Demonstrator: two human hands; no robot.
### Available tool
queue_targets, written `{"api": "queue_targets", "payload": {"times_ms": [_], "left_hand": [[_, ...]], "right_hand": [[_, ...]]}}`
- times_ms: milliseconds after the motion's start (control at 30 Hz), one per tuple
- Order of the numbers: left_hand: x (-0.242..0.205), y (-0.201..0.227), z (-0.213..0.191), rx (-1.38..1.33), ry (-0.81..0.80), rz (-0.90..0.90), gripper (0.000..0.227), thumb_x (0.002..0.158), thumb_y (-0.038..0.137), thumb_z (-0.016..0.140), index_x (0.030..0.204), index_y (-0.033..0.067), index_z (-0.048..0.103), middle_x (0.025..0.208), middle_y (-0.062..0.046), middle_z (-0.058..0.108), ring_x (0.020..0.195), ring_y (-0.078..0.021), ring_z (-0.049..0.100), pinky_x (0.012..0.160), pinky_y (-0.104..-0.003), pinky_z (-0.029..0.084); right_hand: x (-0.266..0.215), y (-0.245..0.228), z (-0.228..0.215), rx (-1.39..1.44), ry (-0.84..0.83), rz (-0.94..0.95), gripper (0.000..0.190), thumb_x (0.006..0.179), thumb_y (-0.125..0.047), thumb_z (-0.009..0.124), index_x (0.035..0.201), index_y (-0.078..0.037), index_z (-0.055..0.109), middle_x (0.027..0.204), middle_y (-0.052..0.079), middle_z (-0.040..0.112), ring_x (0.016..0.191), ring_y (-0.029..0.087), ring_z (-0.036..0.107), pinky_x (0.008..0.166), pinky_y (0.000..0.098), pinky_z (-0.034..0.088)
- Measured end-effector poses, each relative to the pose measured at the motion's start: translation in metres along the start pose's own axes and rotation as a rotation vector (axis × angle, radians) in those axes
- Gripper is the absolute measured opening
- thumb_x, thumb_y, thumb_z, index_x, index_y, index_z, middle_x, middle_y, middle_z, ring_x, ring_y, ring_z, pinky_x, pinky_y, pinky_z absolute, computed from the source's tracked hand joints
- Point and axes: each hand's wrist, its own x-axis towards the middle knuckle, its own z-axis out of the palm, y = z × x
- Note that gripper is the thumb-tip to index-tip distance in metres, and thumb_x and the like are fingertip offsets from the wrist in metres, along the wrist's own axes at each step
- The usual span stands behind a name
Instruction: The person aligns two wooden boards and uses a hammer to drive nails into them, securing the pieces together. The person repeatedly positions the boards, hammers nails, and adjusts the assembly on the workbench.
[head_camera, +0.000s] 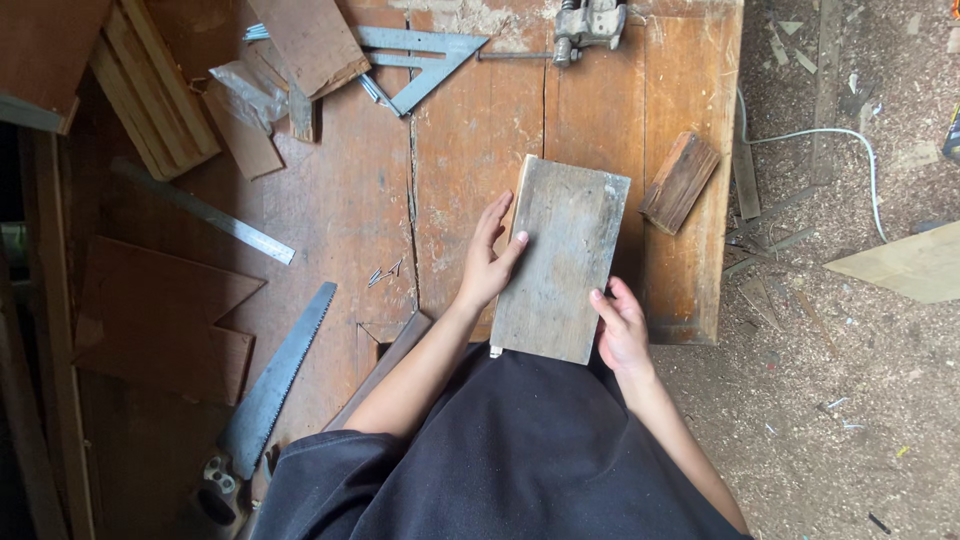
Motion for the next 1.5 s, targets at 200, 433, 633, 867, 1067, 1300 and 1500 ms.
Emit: {"api": "queue_targets", "payload": {"times_ms": [200,433,633,867,1067,1300,1500], "left_hand": [[0.003,-0.005,0.010,-0.005,-0.012,-0.073,0.065,0.098,0.026,0.068,0.156,0.0072,0.045,0.162,-0.014,0.046,0.150,-0.0264,0.044,0.119,-0.041,0.039],[0.002,0.001,0.010,-0.011,-0.027,-0.079,0.062,0.102,0.027,0.064,0.158,0.0088,0.042,0.162,-0.013,0.047,0.150,-0.0256,0.046,0.121,-0.037,0.037],[0.003,0.010,0.012,0.093,-0.025,-0.166,0.060,0.101,0.029,0.063,0.156,0.0131,0.044,0.160,-0.011,0.047,0.147,-0.0257,0.045,0.118,-0.035,0.039],[0.000,-0.015,0.017,-0.028,-0.009,-0.104,0.059,0.102,0.027,0.060,0.155,0.0067,0.044,0.162,-0.013,0.045,0.149,-0.0251,0.046,0.121,-0.034,0.037],[0.006,-0.053,0.034,0.015,0.033,0.080,0.055,0.107,0.026,0.054,0.156,0.0038,0.046,0.165,-0.015,0.043,0.155,-0.0245,0.039,0.130,-0.036,0.030],[0.003,-0.048,0.041,-0.005,0.112,0.123,0.059,0.104,0.032,0.060,0.156,0.0100,0.046,0.165,-0.014,0.042,0.154,-0.0273,0.041,0.128,-0.036,0.032],[0.003,-0.032,0.038,0.014,0.101,0.063,0.056,0.104,0.034,0.058,0.154,0.0128,0.047,0.166,-0.009,0.042,0.153,-0.0261,0.042,0.125,-0.037,0.035]], "right_hand": [[0.006,-0.002,-0.002,-0.005,0.021,0.013,0.023,0.103,-0.009,0.062,0.124,-0.002,0.058,0.117,0.009,0.071,0.109,0.015,0.067,0.097,0.0310,0.052],[0.010,0.003,-0.009,-0.029,0.028,0.028,0.025,0.103,-0.010,0.061,0.126,-0.002,0.058,0.118,0.010,0.071,0.109,0.015,0.068,0.097,0.0320,0.052],[0.015,-0.005,-0.005,-0.256,0.113,0.023,0.036,0.105,-0.016,0.061,0.137,-0.001,0.057,0.125,0.011,0.069,0.108,0.016,0.064,0.087,0.0301,0.051],[0.001,-0.083,0.092,-0.959,0.145,-0.668,0.043,0.102,-0.007,0.067,0.142,0.002,0.054,0.139,0.017,0.057,0.123,0.021,0.060,0.089,0.0321,0.061],[0.001,-0.090,0.231,-1.214,-0.436,-0.828,0.035,0.090,-0.011,0.079,0.123,-0.005,0.068,0.125,0.016,0.065,0.115,0.026,0.067,0.093,0.0360,0.061],[0.013,0.023,0.325,-1.599,-1.263,-0.436,0.035,0.088,-0.025,0.077,0.117,-0.007,0.070,0.106,0.013,0.070,0.102,0.034,0.068,0.086,0.0455,0.054],[0.014,0.119,0.345,-1.823,-1.672,-0.342,0.045,0.072,-0.029,0.087,0.107,-0.006,0.070,0.103,0.014,0.071,0.103,0.036,0.067,0.084,0.0483,0.054]]}}
